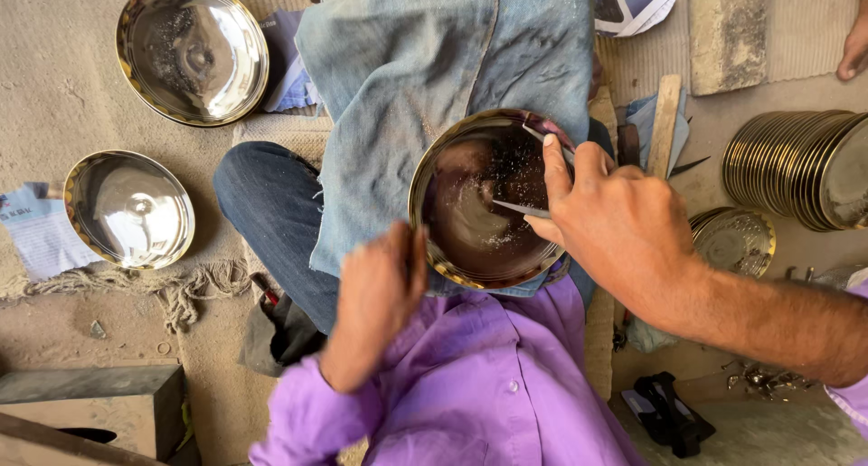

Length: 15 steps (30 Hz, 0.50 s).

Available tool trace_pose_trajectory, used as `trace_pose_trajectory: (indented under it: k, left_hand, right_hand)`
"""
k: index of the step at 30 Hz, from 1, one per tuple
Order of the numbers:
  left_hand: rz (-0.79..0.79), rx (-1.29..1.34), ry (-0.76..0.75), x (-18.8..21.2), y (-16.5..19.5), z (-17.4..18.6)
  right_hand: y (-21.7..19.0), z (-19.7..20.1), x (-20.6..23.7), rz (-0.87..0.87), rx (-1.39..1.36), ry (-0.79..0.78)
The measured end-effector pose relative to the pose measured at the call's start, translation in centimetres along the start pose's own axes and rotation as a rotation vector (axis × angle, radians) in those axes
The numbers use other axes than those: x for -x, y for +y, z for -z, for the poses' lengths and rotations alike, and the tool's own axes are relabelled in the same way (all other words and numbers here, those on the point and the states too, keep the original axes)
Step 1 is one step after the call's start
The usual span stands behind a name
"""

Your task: The person sits on the ground with a brass plate on their lap and engraves decorative patterns into it using a chisel, striking it with a small mallet. They periodically rotate the plate, set finished plates aside, and pick up new plates to continue engraving.

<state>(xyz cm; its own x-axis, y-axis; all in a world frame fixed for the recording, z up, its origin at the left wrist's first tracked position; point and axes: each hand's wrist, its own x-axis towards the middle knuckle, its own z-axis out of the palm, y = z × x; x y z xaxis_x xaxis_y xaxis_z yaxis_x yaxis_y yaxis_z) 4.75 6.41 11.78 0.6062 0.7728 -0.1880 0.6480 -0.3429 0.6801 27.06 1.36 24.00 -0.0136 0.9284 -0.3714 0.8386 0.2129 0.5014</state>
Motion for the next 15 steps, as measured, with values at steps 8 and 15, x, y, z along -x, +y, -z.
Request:
trace_pose_trajectory:
  k: [8,15]
  left_hand:
    - [-0.500,-0.167,0.151,-11.6,1.3,0.8]
    - [0.068,0.173,0.201,1.9,1.2,-1.9]
  right_hand:
    - [-0.3,0.3,0.1,-0.013,-0.006,-0.021]
    - [-0.6,0.2,0.5,-0.049,0.038,-0.002]
